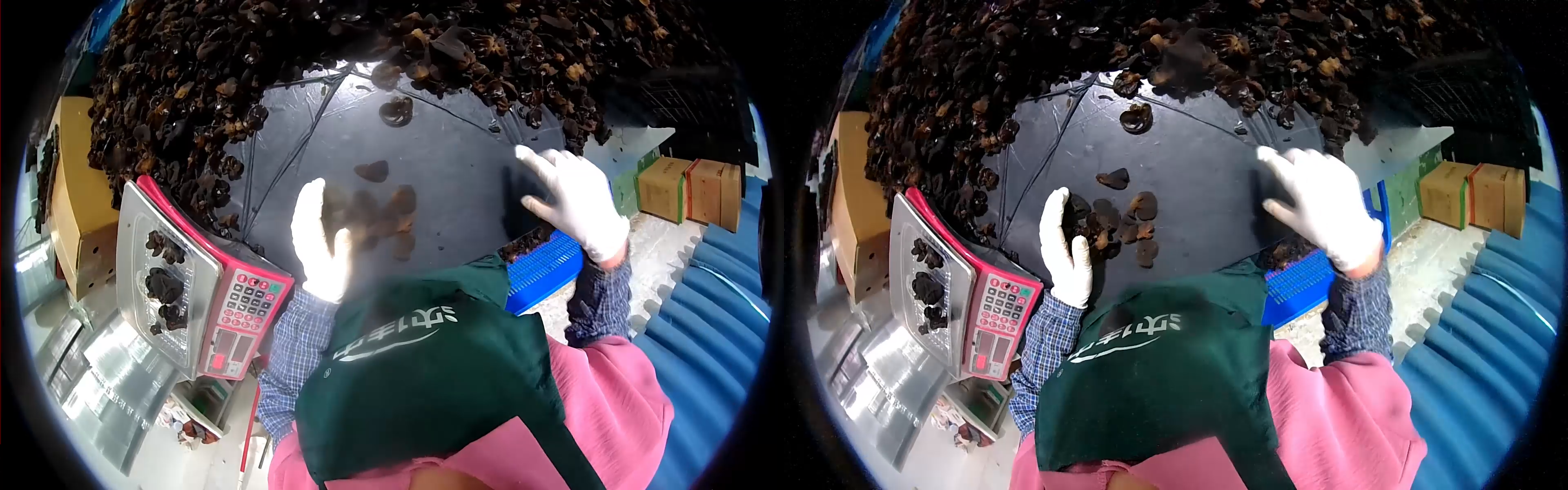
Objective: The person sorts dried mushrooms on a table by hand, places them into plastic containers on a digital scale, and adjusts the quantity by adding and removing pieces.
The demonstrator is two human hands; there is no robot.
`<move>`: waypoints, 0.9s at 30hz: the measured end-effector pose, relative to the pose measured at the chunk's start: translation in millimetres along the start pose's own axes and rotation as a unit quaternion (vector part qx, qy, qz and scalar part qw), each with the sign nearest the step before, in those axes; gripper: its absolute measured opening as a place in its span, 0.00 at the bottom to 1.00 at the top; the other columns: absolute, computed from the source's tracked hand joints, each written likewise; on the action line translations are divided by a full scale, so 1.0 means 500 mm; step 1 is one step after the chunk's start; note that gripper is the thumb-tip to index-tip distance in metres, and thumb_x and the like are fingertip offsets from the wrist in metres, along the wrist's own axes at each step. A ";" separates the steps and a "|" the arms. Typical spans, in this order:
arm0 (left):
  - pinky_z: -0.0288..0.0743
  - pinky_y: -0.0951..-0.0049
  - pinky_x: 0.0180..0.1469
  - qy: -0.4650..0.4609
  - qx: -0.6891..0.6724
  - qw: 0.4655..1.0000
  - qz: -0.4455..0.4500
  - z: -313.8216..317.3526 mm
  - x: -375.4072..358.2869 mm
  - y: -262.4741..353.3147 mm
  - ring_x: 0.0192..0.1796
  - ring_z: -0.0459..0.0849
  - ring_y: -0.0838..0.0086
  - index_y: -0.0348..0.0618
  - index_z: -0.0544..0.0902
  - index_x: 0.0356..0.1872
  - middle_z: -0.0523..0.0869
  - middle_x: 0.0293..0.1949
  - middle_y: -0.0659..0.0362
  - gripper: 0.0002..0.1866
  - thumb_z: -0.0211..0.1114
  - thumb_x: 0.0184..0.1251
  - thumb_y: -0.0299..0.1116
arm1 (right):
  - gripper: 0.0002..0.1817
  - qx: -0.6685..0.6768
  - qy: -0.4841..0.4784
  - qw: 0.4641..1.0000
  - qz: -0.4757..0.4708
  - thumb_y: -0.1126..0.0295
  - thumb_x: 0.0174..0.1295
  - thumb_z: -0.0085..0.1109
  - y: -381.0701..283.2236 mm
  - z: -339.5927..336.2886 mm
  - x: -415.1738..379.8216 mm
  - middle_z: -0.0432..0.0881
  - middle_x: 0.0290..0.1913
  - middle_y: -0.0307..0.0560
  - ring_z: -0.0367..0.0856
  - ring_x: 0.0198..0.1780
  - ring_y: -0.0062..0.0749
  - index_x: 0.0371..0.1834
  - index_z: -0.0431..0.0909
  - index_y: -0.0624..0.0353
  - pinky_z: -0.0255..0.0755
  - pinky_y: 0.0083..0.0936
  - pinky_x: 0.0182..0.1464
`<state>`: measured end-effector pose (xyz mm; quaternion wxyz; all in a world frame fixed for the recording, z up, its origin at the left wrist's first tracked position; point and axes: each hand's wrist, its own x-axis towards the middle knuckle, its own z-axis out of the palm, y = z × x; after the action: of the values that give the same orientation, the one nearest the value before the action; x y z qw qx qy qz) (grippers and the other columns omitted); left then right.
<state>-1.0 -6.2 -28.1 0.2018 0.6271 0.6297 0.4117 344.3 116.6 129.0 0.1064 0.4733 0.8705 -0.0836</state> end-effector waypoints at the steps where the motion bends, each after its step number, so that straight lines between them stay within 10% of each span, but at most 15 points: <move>1: 0.68 0.51 0.74 0.002 0.001 1.000 0.004 0.001 0.000 -0.002 0.71 0.76 0.47 0.37 0.71 0.76 0.76 0.71 0.43 0.36 0.58 0.77 0.52 | 0.33 0.060 0.043 0.996 -0.040 0.60 0.61 0.72 -0.015 0.009 0.035 0.84 0.52 0.48 0.84 0.52 0.46 0.72 0.77 0.50 0.79 0.36 0.55; 5: 0.68 0.51 0.74 0.005 0.007 1.000 -0.003 -0.001 0.000 0.000 0.71 0.76 0.48 0.37 0.69 0.78 0.75 0.72 0.43 0.37 0.58 0.77 0.53 | 0.28 0.240 0.220 0.944 -0.049 0.60 0.71 0.63 -0.129 0.093 0.210 0.80 0.62 0.52 0.83 0.59 0.48 0.73 0.74 0.51 0.79 0.35 0.60; 8: 0.66 0.50 0.76 0.004 -0.002 1.000 -0.011 -0.005 0.007 0.013 0.72 0.75 0.47 0.34 0.64 0.80 0.74 0.73 0.41 0.39 0.57 0.78 0.52 | 0.15 0.279 0.211 0.934 -0.076 0.61 0.68 0.65 -0.164 0.203 0.308 0.81 0.53 0.47 0.83 0.55 0.41 0.55 0.83 0.51 0.79 0.34 0.57; 11: 0.73 0.52 0.70 0.038 -0.018 0.999 -0.006 0.009 0.008 0.002 0.66 0.80 0.48 0.32 0.61 0.81 0.77 0.70 0.40 0.45 0.54 0.79 0.61 | 0.22 0.482 -0.004 0.847 -0.224 0.60 0.69 0.67 -0.186 0.103 0.273 0.83 0.58 0.47 0.82 0.62 0.38 0.65 0.81 0.53 0.80 0.34 0.60; 14: 0.78 0.50 0.63 0.019 0.015 0.999 0.033 -0.003 0.020 0.015 0.56 0.85 0.52 0.33 0.66 0.78 0.83 0.59 0.44 0.42 0.54 0.79 0.60 | 0.33 0.243 0.264 0.911 -0.203 0.49 0.67 0.68 -0.112 0.049 0.302 0.75 0.73 0.52 0.69 0.76 0.50 0.73 0.77 0.50 0.60 0.49 0.79; 16: 0.77 0.50 0.63 0.017 0.004 0.999 0.034 -0.003 0.015 0.014 0.58 0.84 0.50 0.34 0.68 0.77 0.83 0.60 0.43 0.39 0.54 0.79 0.58 | 0.37 0.018 0.432 0.902 0.001 0.48 0.67 0.66 -0.031 0.086 0.351 0.70 0.76 0.54 0.65 0.77 0.54 0.77 0.72 0.50 0.56 0.52 0.79; 18: 0.77 0.50 0.64 0.020 0.007 0.999 0.047 -0.003 0.018 0.009 0.59 0.84 0.48 0.34 0.69 0.76 0.83 0.61 0.43 0.38 0.55 0.79 0.56 | 0.41 -0.037 0.259 0.963 0.058 0.48 0.65 0.66 0.013 0.132 0.367 0.69 0.76 0.55 0.63 0.77 0.58 0.79 0.67 0.52 0.56 0.59 0.76; 22: 0.73 0.49 0.70 0.020 0.005 0.999 0.031 -0.001 0.012 0.006 0.66 0.81 0.45 0.35 0.70 0.75 0.80 0.67 0.42 0.36 0.56 0.78 0.53 | 0.43 0.035 0.242 0.961 -0.129 0.54 0.55 0.76 -0.044 0.140 0.280 0.70 0.77 0.50 0.61 0.80 0.53 0.77 0.72 0.42 0.53 0.61 0.80; 27: 0.64 0.51 0.77 -0.005 0.009 1.000 0.013 -0.003 0.000 -0.004 0.75 0.73 0.48 0.36 0.69 0.77 0.74 0.75 0.43 0.36 0.58 0.76 0.49 | 0.46 0.127 0.270 0.949 -0.100 0.55 0.51 0.78 -0.022 0.160 0.160 0.70 0.78 0.51 0.65 0.79 0.50 0.78 0.72 0.46 0.52 0.57 0.81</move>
<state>-3.5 -6.3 -28.9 0.1940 0.6390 0.6239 0.4059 300.9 155.6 31.4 -0.2026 0.3982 0.8916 -0.0732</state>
